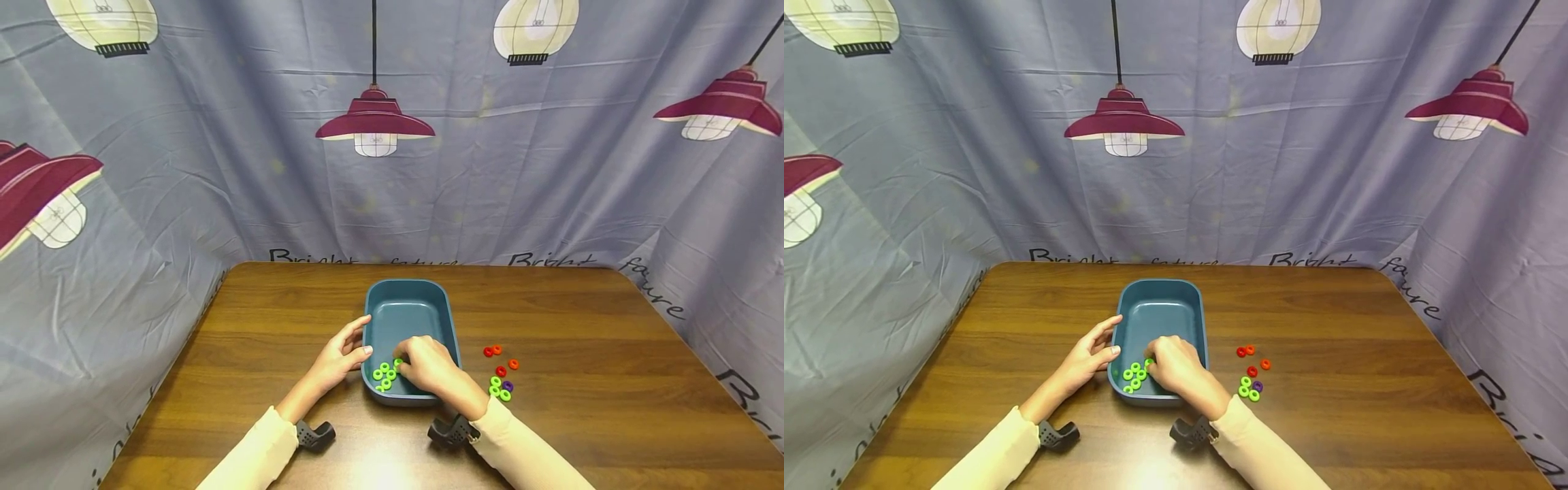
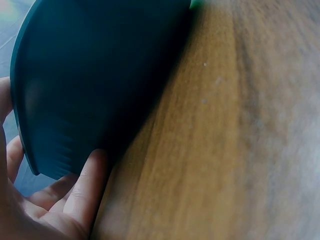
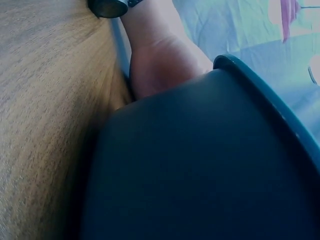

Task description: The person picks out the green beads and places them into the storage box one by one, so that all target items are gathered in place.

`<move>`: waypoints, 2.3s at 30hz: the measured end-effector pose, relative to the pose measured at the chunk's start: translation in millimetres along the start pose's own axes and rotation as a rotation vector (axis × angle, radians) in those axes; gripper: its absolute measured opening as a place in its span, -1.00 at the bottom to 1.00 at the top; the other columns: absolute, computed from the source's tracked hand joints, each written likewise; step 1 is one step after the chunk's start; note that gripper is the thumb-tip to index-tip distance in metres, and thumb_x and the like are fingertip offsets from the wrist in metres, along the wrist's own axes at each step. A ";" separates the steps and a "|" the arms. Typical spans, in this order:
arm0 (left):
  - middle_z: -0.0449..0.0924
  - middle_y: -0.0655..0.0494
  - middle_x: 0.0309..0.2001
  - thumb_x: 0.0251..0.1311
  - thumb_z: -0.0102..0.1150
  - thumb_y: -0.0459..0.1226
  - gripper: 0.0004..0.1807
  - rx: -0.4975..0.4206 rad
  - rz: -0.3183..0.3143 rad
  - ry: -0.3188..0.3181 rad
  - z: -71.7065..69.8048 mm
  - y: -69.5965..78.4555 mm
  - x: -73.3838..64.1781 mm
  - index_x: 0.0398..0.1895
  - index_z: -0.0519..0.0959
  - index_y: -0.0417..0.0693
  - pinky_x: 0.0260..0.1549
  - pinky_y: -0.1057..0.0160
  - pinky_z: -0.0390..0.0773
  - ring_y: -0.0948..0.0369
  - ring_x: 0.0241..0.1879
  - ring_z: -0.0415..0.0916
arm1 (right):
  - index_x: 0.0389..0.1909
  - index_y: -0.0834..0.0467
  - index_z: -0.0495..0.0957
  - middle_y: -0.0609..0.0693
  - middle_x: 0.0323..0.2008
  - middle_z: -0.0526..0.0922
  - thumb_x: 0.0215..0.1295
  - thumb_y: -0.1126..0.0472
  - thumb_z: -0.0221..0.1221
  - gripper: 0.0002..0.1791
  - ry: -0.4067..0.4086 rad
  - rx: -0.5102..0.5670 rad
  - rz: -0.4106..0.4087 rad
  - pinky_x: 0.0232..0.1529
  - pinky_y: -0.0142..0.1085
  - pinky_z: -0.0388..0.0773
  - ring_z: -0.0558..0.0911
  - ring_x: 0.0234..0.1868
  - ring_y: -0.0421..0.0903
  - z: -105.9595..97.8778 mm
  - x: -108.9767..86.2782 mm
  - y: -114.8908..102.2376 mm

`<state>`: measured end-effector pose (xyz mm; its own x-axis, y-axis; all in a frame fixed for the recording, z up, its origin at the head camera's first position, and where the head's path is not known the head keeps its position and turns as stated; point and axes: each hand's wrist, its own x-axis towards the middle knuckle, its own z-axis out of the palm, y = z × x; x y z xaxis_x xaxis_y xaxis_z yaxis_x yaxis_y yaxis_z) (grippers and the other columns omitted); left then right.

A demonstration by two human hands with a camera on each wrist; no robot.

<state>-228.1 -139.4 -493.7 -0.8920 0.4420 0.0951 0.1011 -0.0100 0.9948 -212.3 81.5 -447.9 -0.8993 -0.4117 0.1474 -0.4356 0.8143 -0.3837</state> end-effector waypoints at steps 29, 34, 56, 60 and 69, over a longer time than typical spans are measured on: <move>0.21 -0.49 0.45 0.39 0.10 -0.34 -0.24 0.006 -0.002 0.008 1.2 2.0 -0.2 0.60 0.07 -0.15 0.00 0.25 0.67 -0.31 0.38 0.33 | -0.72 -0.01 0.56 -0.11 -0.63 0.56 -0.16 0.38 0.32 -0.77 0.037 -0.106 0.010 -0.59 -0.18 0.38 0.44 -0.55 -0.19 2.0 -1.8 -0.8; 0.22 -0.48 0.45 0.39 0.10 -0.33 -0.24 0.013 -0.008 0.011 1.0 2.0 -0.3 0.60 0.07 -0.15 0.00 0.24 0.67 -0.31 0.38 0.34 | -0.70 0.00 0.59 -0.11 -0.62 0.58 -0.14 0.37 0.34 -0.79 0.035 -0.106 0.014 -0.58 -0.18 0.42 0.50 -0.53 -0.18 2.0 -1.9 -0.8; 0.22 -0.47 0.45 0.40 0.10 -0.33 -0.24 0.015 -0.008 0.009 1.7 0.0 -0.8 0.60 0.07 -0.15 0.02 0.23 0.67 -0.30 0.37 0.35 | -0.28 0.10 0.79 -0.05 -0.36 0.75 0.06 0.25 0.43 -0.84 0.179 0.026 -0.012 -0.33 -0.16 0.64 0.73 -0.30 -0.07 -9.6 -6.0 0.1; 0.23 -0.47 0.44 0.40 0.11 -0.32 -0.25 0.022 -0.006 0.015 1.3 0.1 -0.5 0.60 0.08 -0.15 0.02 0.23 0.67 -0.31 0.37 0.35 | -0.28 0.10 0.78 -0.06 -0.37 0.75 0.08 0.24 0.42 -0.85 0.254 0.064 -0.033 -0.34 -0.27 0.60 0.71 -0.32 -0.09 -16.5 -8.9 7.4; 0.23 -0.47 0.45 0.39 0.12 -0.32 -0.25 0.034 -0.011 0.021 0.8 -1.5 0.0 0.60 0.10 -0.12 0.04 0.20 0.67 -0.30 0.38 0.34 | -0.30 0.15 0.77 -0.08 -0.39 0.75 0.04 0.32 0.44 -0.84 0.488 0.114 -0.163 -0.29 -0.27 0.60 0.68 -0.35 -0.13 -27.1 -27.8 41.7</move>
<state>-227.9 -138.7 -495.3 -0.9021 0.4231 0.0851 0.1058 0.0256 0.9941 -206.5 138.0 -443.2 -0.7453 -0.2687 0.6102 -0.5889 0.6944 -0.4134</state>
